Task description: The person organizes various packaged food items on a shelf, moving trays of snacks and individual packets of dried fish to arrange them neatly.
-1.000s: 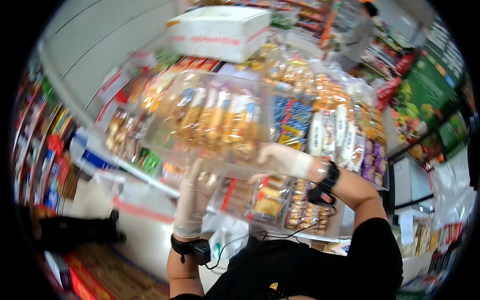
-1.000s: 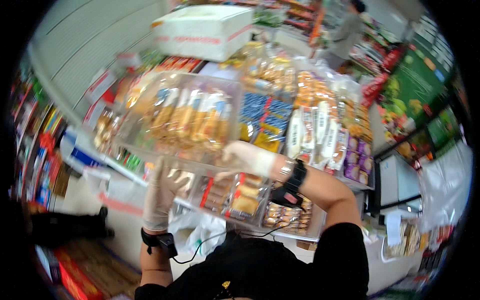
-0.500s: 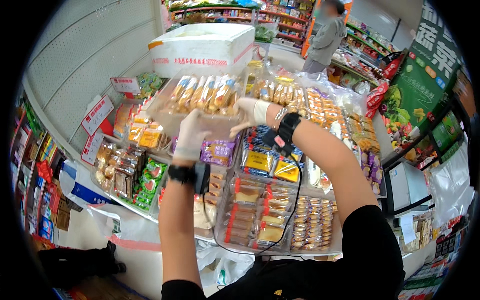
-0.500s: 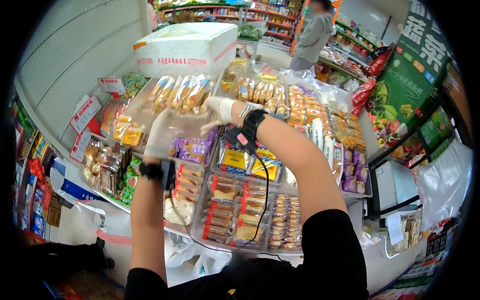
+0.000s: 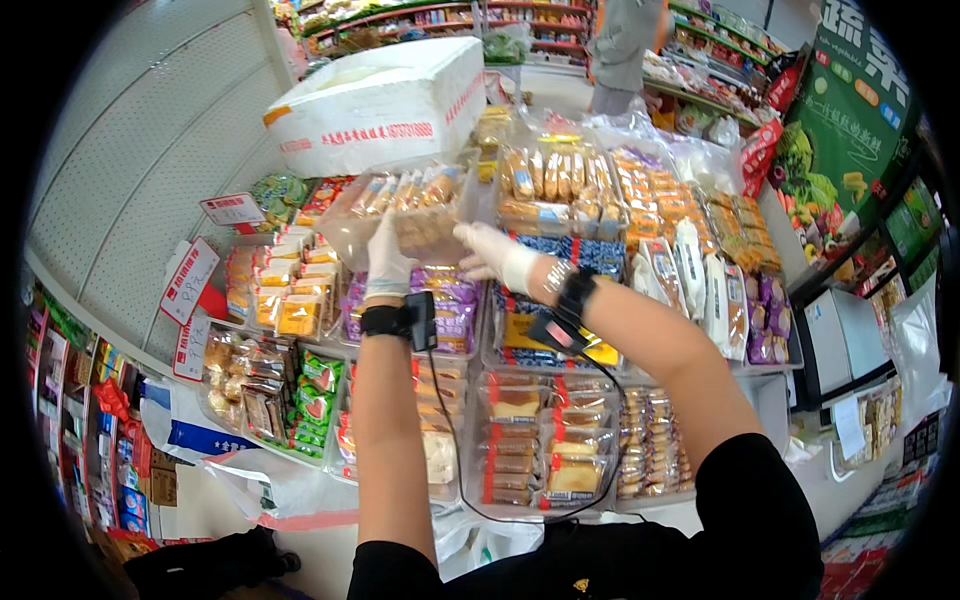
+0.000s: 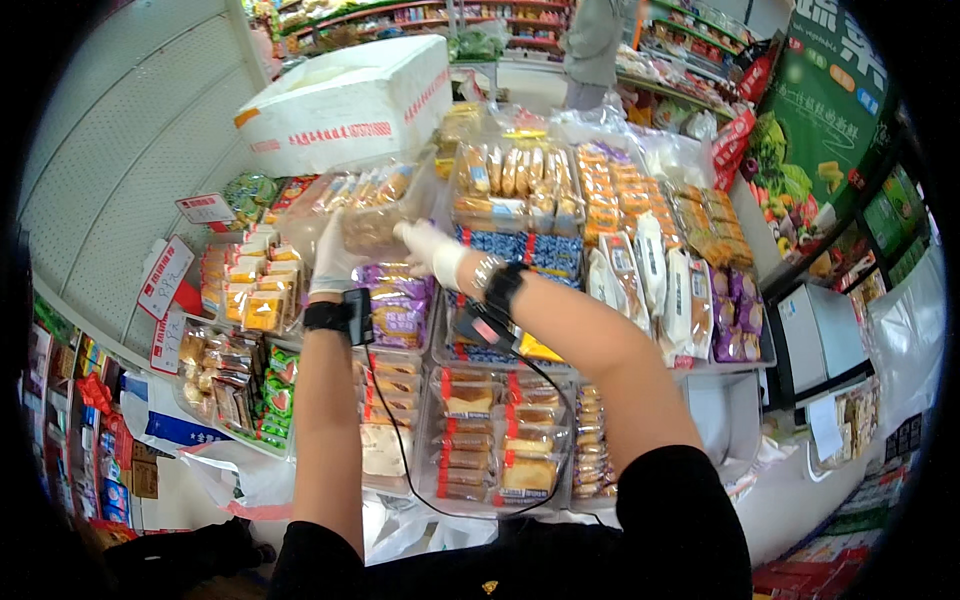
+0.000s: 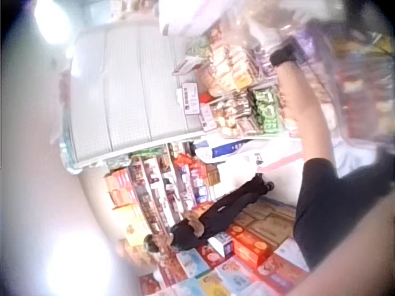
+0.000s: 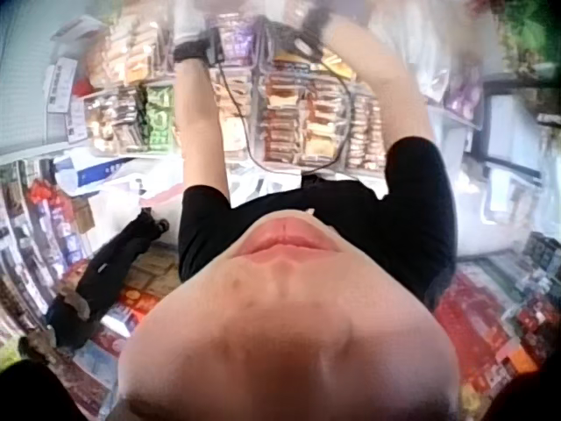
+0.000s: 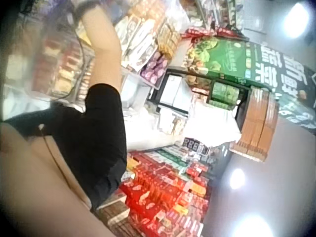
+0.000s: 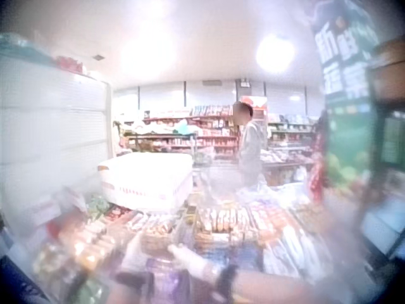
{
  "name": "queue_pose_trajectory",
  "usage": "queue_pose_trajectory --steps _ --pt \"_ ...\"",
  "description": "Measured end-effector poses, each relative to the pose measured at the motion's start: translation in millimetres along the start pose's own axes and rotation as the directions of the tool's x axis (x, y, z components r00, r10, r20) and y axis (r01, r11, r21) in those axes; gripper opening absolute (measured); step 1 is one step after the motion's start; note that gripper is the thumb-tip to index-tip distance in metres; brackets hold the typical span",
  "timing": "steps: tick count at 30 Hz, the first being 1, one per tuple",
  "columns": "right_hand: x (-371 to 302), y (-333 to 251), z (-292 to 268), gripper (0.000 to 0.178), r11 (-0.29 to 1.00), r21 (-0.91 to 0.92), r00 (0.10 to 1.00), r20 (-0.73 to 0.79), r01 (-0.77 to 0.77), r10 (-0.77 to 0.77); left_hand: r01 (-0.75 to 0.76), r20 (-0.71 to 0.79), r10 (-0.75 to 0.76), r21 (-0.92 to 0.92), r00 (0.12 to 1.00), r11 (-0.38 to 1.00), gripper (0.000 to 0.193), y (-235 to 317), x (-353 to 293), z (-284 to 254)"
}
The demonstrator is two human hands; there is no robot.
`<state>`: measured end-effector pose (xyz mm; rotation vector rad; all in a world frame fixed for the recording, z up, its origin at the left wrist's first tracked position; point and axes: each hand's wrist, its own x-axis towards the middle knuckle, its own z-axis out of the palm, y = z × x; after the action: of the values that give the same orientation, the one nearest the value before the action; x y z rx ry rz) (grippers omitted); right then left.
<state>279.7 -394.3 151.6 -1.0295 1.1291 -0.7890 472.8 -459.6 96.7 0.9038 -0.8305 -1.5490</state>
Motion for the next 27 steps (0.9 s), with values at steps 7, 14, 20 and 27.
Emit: queue_pose_trajectory --steps 7,14,20,27 --pt "-247 96 -66 0.026 0.830 -0.515 0.971 0.205 0.212 -0.121 -0.157 -0.006 0.158 0.033 0.987 0.987 0.045 -20 -172 65" --pt "-412 155 -157 0.027 1.000 -0.021 0.807 -0.591 -0.007 -0.007 0.202 0.148 -0.256 0.305 0.955 0.931 0.033 -92 -312 153" --pt "-471 166 -225 0.034 0.988 0.134 0.754 -0.657 0.079 0.029 0.275 0.051 -0.307 0.326 0.950 0.904 0.049 -143 -375 236" --pt "-540 245 -375 0.039 0.997 -0.019 0.733 -0.677 0.068 -0.063 0.289 -0.231 -0.204 0.440 0.951 0.850 0.043 -211 -444 353"
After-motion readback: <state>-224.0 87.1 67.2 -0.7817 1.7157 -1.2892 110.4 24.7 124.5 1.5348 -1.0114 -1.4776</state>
